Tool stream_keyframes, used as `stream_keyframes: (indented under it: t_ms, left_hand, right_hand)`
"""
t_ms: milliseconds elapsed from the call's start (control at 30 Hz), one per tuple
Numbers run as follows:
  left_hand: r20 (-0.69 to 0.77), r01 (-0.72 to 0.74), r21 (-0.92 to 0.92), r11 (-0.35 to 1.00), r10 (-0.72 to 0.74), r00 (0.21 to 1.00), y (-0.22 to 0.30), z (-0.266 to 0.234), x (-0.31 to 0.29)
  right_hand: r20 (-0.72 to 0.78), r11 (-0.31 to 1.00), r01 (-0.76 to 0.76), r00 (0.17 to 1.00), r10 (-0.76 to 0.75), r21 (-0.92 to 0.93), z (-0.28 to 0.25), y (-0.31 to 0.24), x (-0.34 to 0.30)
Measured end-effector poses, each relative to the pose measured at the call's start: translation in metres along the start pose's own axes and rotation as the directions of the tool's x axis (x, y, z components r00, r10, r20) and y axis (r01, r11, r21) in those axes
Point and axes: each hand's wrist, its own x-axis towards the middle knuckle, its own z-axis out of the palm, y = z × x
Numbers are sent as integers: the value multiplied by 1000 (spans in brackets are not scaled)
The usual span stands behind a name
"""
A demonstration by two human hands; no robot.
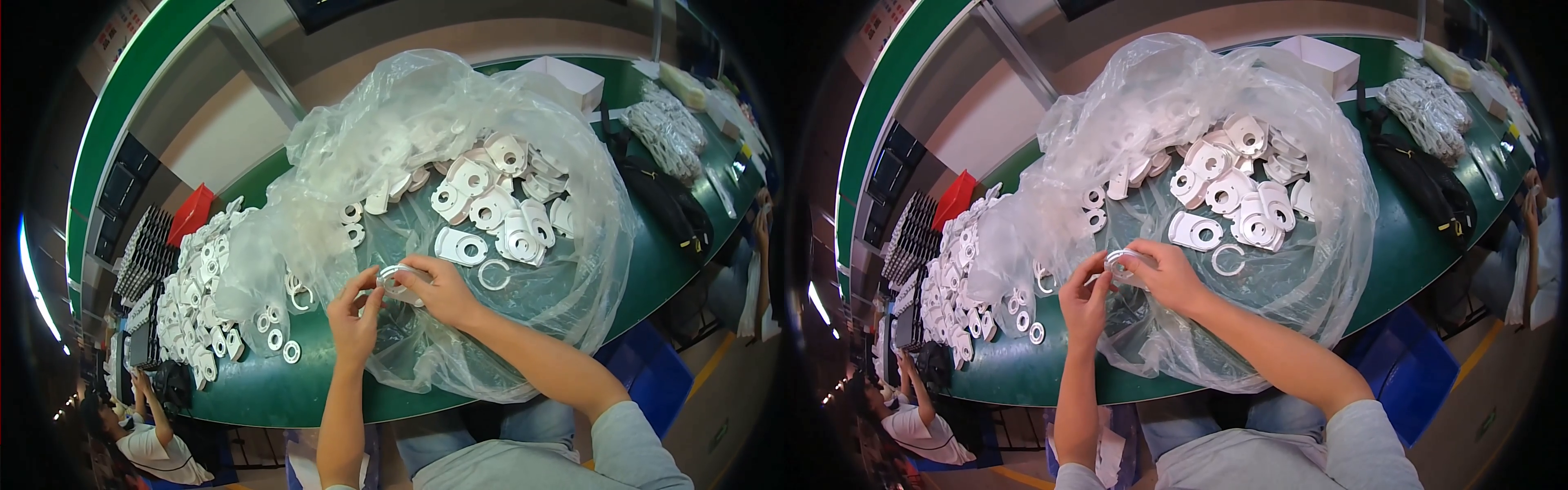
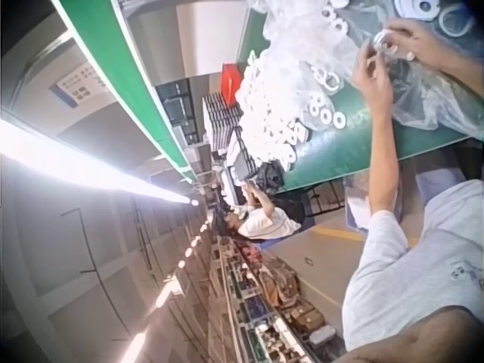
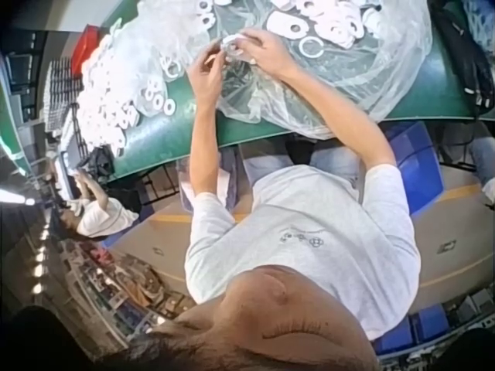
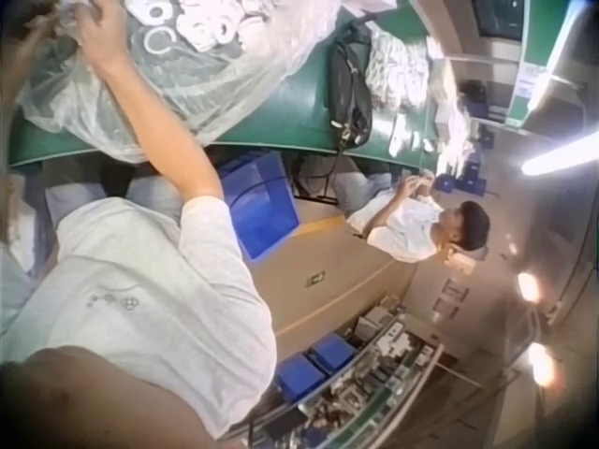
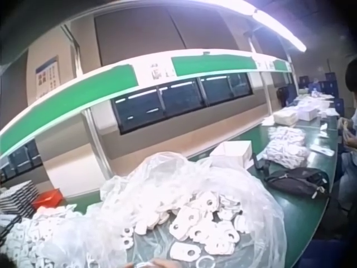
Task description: Assembling small plastic components at an industrial workbench.
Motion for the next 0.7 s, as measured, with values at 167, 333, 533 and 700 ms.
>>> stream_keyframes:
  t_ms: [167,333,533,700]
  left_hand:
    - [32,-124,124,984,121,992,3,-4,1]
    - [47,-218,233,948,213,976,3,-3,0]
    - [38,-195,197,961,191,981,1,-1,-1]
    - [46,-164,193,967,159,986,2,-1,-1]
  right_hand:
    - [58,994,39,998,-33,-99,1,-1,-1]
    - [38,998,13,999,-11,-63,1,4,-1]
    - [91,995,-28,995,37,-96,-3,3,0]
    - [92,995,-81,992,86,-54,-3,-4,-1]
